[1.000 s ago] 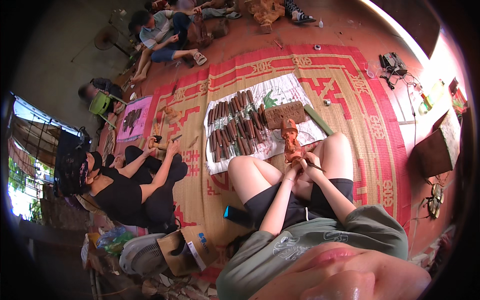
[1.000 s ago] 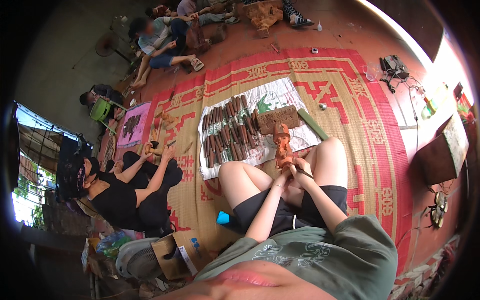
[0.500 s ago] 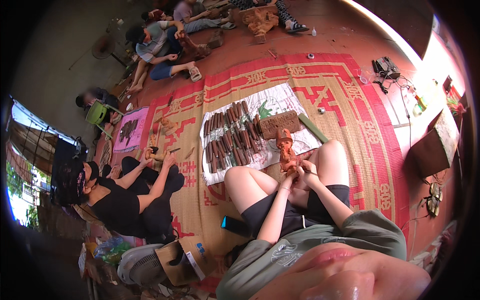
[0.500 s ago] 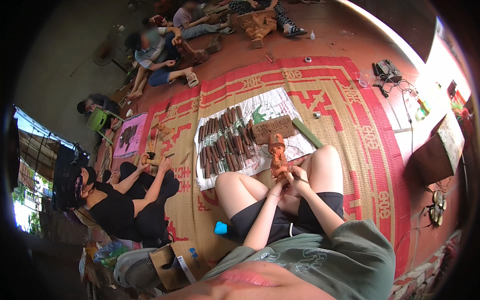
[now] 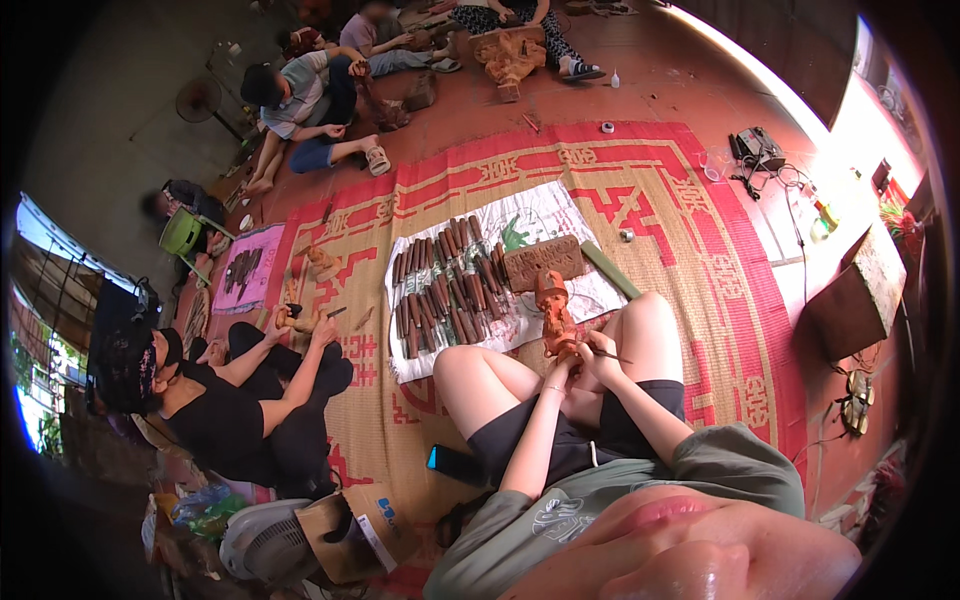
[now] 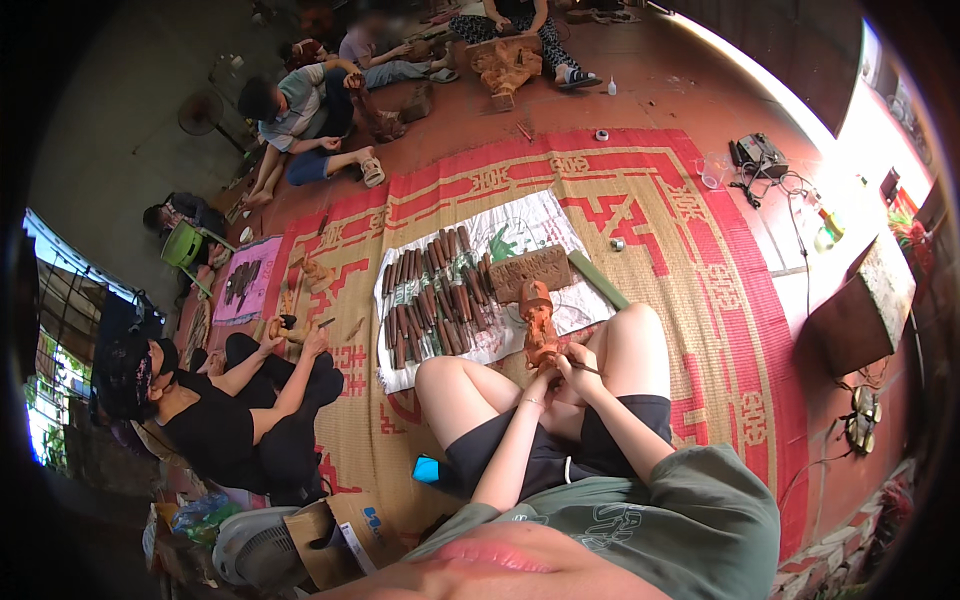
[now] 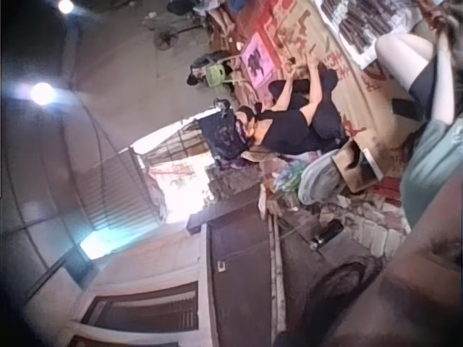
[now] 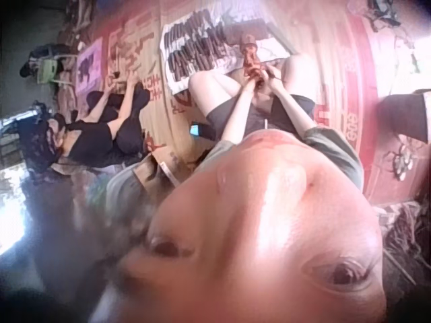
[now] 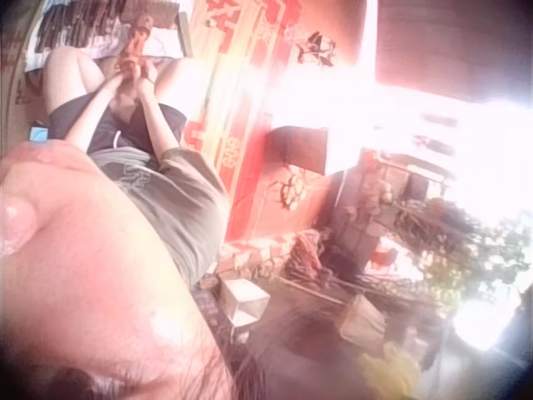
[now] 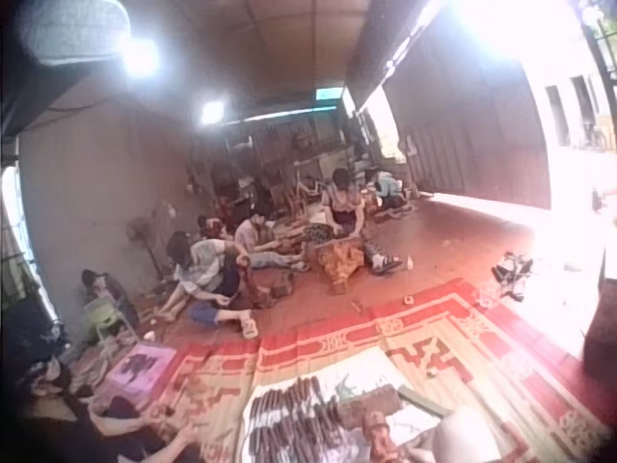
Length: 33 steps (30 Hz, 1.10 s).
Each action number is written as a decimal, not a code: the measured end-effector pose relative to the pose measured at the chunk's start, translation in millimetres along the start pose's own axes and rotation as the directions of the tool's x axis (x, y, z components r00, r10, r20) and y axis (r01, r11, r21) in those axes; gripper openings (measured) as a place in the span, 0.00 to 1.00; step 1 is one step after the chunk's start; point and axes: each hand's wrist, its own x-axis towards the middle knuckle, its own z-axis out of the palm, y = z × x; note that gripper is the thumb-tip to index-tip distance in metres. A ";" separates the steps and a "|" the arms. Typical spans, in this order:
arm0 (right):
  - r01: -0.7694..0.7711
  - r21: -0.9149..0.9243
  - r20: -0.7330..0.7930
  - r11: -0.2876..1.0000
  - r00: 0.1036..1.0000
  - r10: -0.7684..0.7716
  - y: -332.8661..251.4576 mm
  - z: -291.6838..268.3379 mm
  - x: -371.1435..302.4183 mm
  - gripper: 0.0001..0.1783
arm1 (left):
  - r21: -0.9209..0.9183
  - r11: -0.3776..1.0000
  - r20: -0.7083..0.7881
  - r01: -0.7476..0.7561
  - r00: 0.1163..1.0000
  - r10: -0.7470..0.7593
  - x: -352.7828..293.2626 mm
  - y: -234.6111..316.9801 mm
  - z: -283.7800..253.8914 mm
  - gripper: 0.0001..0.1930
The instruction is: The person is sitting on a mat and carving a small wooden figurine using a carving knife. They hold the wood in their left hand and carefully shape it with the tool in their right hand. Other people are visible in the background, also engaged in similar carving activities.
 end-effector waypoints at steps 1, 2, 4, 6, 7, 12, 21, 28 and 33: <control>0.032 -0.078 -0.009 0.996 0.999 -0.032 0.0 1.3 1.0 0.10 | -0.069 0.998 -0.011 0.000 1.000 0.000 2.3 -1.6 -0.6 0.06; 0.061 -0.156 -0.015 0.986 0.998 -0.064 1.5 1.5 2.1 0.11 | -0.061 0.998 0.004 -0.017 1.000 0.017 5.6 -3.4 -0.1 0.06; 0.120 -0.165 0.012 0.979 0.993 -0.119 6.7 2.1 1.8 0.11 | -0.043 0.998 0.020 -0.050 0.998 0.051 8.5 -4.7 -4.5 0.06; 0.127 -0.161 0.079 0.979 0.990 -0.116 0.0 -0.3 -4.3 0.12 | -0.007 1.000 0.014 -0.020 1.000 0.020 8.0 -8.2 -9.6 0.07; 0.142 -0.180 0.098 0.973 0.987 -0.126 -1.6 -2.6 -4.1 0.10 | 0.011 1.000 0.015 -0.009 1.000 0.009 10.6 -10.3 -9.9 0.07; 0.014 -0.045 0.031 0.999 0.999 -0.013 12.6 -3.1 -2.5 0.07 | 0.025 0.999 0.060 -0.027 0.998 0.025 7.1 -3.8 2.2 0.08; 0.170 -0.134 0.014 0.976 0.985 -0.170 0.9 -3.4 1.5 0.06 | 0.026 0.999 0.040 -0.026 0.999 0.025 -4.9 4.6 10.6 0.10; 0.181 -0.204 0.100 0.962 0.982 -0.163 -13.8 -5.9 -3.8 0.06 | 0.036 0.998 -0.019 -0.054 0.998 0.055 0.8 -5.7 2.1 0.10; 0.205 -0.187 0.027 0.961 0.979 -0.203 -10.4 -0.5 0.8 0.07 | 0.017 0.998 0.016 -0.066 0.998 0.066 3.5 -3.7 0.2 0.10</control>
